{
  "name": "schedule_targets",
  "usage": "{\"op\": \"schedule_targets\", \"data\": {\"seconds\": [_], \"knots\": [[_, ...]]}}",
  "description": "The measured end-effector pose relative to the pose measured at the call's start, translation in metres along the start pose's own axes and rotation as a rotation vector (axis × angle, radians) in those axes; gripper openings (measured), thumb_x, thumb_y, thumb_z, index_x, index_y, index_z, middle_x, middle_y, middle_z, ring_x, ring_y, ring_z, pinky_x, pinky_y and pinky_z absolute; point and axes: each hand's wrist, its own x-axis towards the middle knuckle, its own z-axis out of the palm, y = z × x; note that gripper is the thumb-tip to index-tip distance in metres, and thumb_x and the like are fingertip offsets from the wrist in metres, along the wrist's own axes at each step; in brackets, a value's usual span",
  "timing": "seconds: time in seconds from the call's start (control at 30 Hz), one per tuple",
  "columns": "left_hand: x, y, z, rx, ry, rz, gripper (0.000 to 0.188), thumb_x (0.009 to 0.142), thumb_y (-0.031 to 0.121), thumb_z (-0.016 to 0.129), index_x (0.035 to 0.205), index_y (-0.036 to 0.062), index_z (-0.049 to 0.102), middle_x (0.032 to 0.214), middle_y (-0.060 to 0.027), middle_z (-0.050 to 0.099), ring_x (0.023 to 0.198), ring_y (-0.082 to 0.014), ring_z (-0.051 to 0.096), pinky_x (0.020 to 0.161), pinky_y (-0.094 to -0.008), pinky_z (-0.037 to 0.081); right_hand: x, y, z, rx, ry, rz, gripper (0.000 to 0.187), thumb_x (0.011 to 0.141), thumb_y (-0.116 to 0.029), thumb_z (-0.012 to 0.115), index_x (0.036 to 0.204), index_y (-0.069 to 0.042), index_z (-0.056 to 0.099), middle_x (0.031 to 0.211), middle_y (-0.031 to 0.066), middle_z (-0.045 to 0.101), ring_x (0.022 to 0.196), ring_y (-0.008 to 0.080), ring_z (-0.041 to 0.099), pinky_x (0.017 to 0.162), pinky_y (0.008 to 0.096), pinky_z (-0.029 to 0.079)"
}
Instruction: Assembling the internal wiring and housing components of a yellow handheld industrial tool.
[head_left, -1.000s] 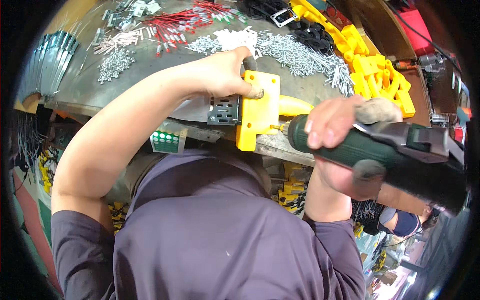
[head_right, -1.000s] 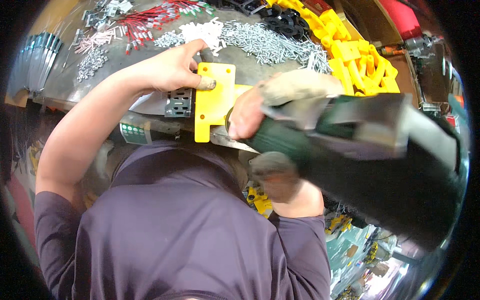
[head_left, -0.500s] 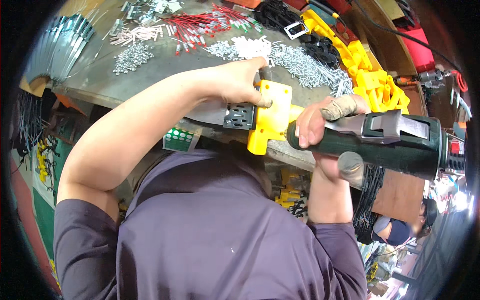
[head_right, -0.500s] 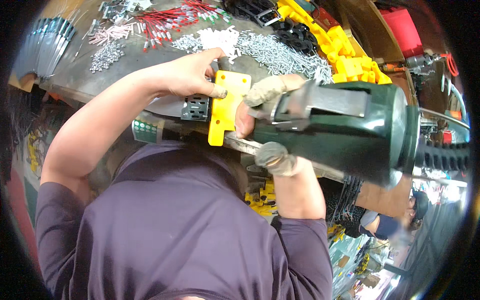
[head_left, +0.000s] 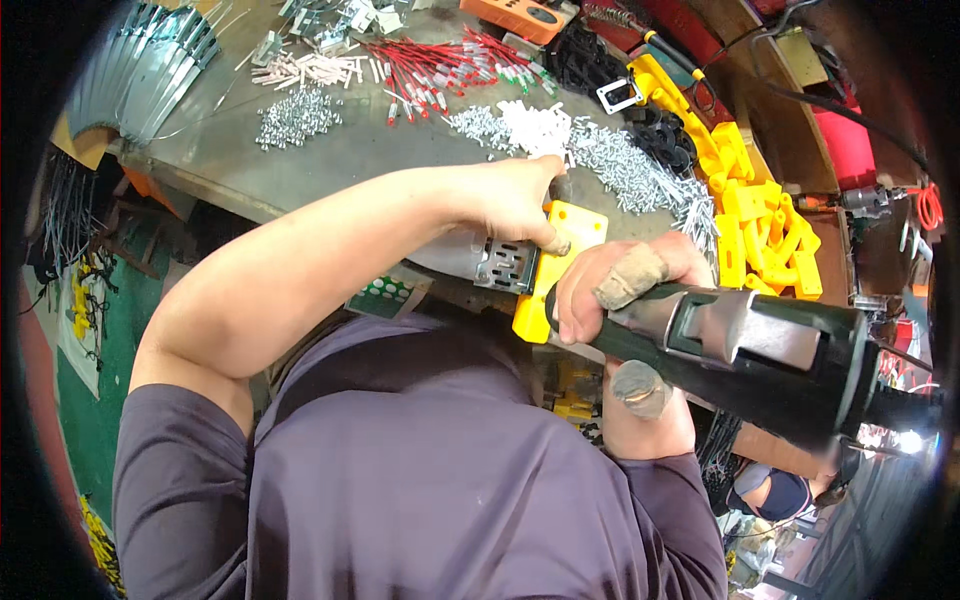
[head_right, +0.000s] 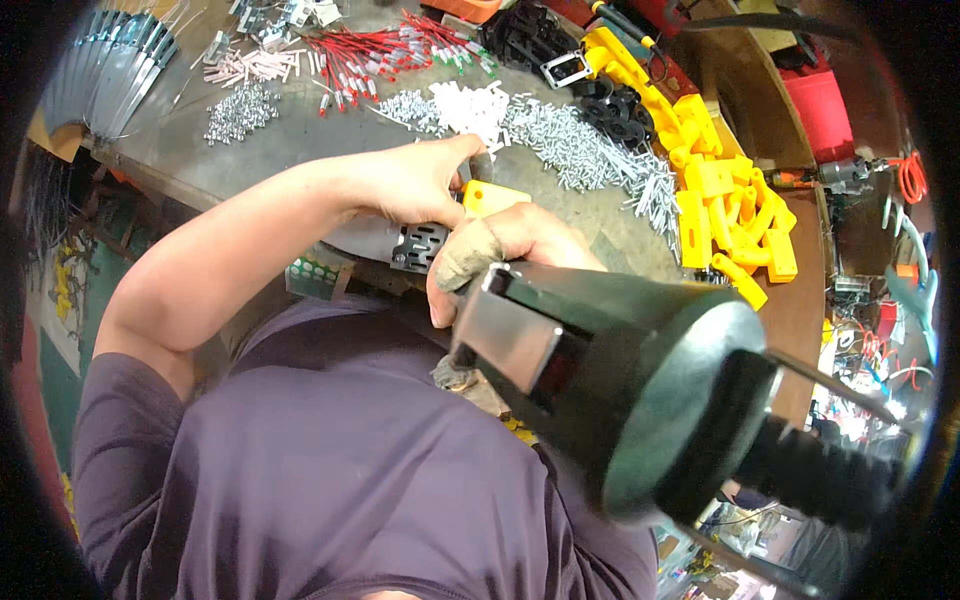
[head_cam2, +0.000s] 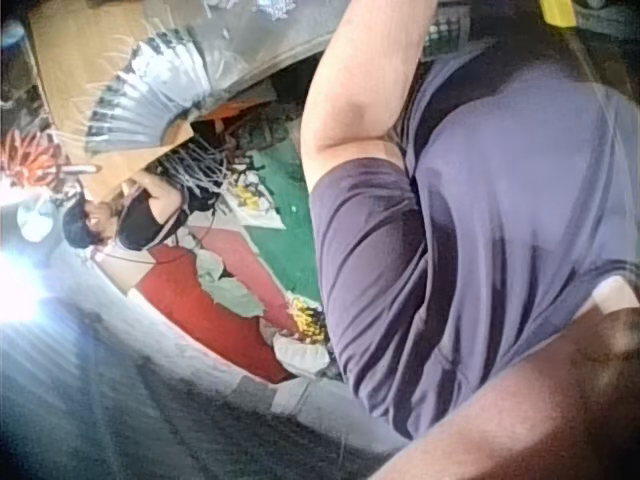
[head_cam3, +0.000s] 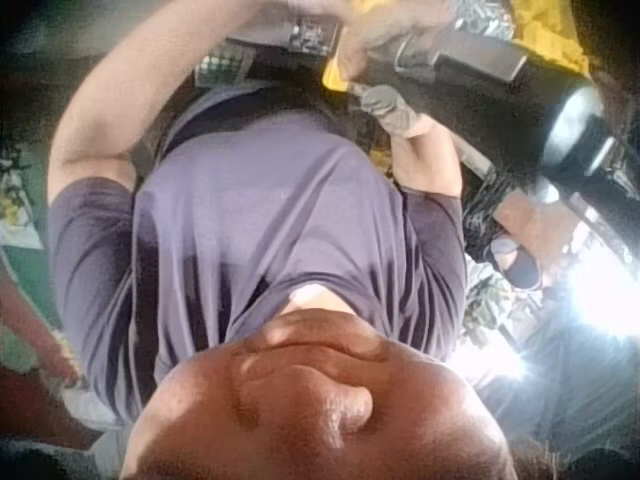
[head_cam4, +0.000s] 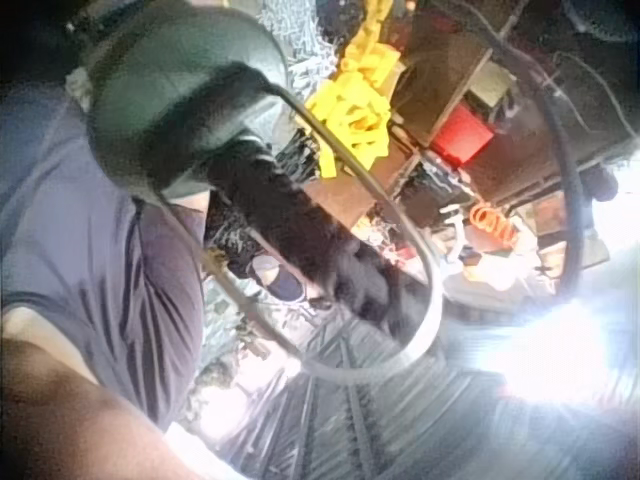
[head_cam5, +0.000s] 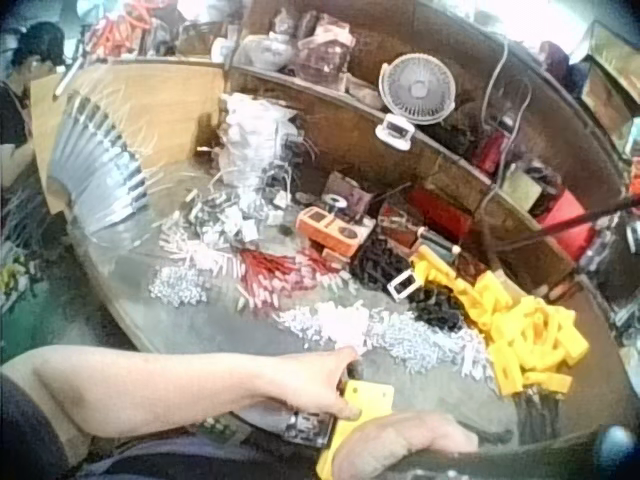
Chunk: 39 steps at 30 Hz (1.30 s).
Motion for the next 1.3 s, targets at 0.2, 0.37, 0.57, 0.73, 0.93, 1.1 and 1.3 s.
{"op": "schedule_targets", "data": {"seconds": [0.2,0.37,0.57,0.73,0.93,1.1,1.3], "knots": [[0.001,0.008,-0.004,-0.012,-0.020,-0.036,0.082,0.067,0.029,0.078,0.130,-0.0062,0.037,0.109,-0.0252,0.060,0.100,-0.0301,0.060,0.082,-0.0366,0.049,-0.004,0.001,-0.004,0.014,-0.001,0.072,0.033,0.086,-0.029,0.064,0.090,0.003,0.061,0.061,0.0169,0.057,0.048,0.0265,0.054,0.045,0.0368,0.047],[-0.004,0.009,-0.003,-0.089,-0.048,-0.072,0.077,0.071,0.027,0.079,0.128,-0.0053,0.039,0.110,-0.0243,0.060,0.099,-0.0294,0.061,0.080,-0.0358,0.049,0.022,-0.025,-0.010,0.003,0.065,-0.323,0.048,0.082,-0.043,0.062,0.107,-0.003,0.052,0.068,0.0094,0.053,0.052,0.0197,0.052,0.054,0.0340,0.045],[-0.001,0.003,0.000,-0.146,-0.042,-0.069,0.057,0.072,0.021,0.081,0.110,-0.0007,0.045,0.097,-0.0134,0.060,0.094,-0.0184,0.058,0.077,-0.0322,0.048,0.041,0.015,-0.024,-0.086,0.327,-0.235,0.051,0.082,-0.045,0.063,0.110,-0.004,0.050,0.076,0.0094,0.052,0.061,0.0181,0.051,0.061,0.0321,0.044],[0.006,-0.012,0.006,-0.142,-0.031,0.000,0.059,0.072,0.024,0.080,0.111,-0.0024,0.045,0.096,-0.0149,0.061,0.091,-0.0219,0.060,0.076,-0.0323,0.048,0.052,0.020,-0.021,-0.041,0.280,-0.140,0.053,0.077,-0.044,0.070,0.105,-0.004,0.050,0.073,0.0094,0.051,0.059,0.0176,0.051,0.058,0.0295,0.044],[0.001,0.004,-0.001,-0.099,-0.064,-0.085,0.065,0.070,0.027,0.080,0.115,-0.0035,0.044,0.100,-0.0189,0.064,0.094,-0.0284,0.063,0.079,-0.0343,0.049,0.052,0.027,-0.030,0.001,0.262,-0.121,0.056,0.076,-0.045,0.070,0.108,-0.003,0.050,0.073,0.0085,0.051,0.058,0.0175,0.050,0.057,0.0291,0.044],[0.010,-0.018,0.008,-0.242,-0.072,0.037,0.051,0.076,0.021,0.080,0.107,-0.0007,0.046,0.092,-0.0119,0.058,0.084,-0.0147,0.054,0.071,-0.0298,0.046,0.049,0.010,-0.032,-0.063,0.259,-0.095,0.063,0.080,-0.056,0.059,0.113,-0.003,0.050,0.072,0.0069,0.050,0.057,0.0167,0.050,0.058,0.0311,0.044],[-0.002,0.005,-0.003,-0.090,-0.084,-0.123,0.070,0.077,0.023,0.079,0.127,0.0008,0.036,0.098,-0.0143,0.058,0.084,-0.0167,0.056,0.068,-0.0308,0.048,0.023,0.006,-0.054,-0.119,0.336,-0.159,0.060,0.080,-0.058,0.056,0.110,-0.007,0.048,0.071,0.0061,0.050,0.057,0.0163,0.050,0.059,0.0315,0.042]]}}
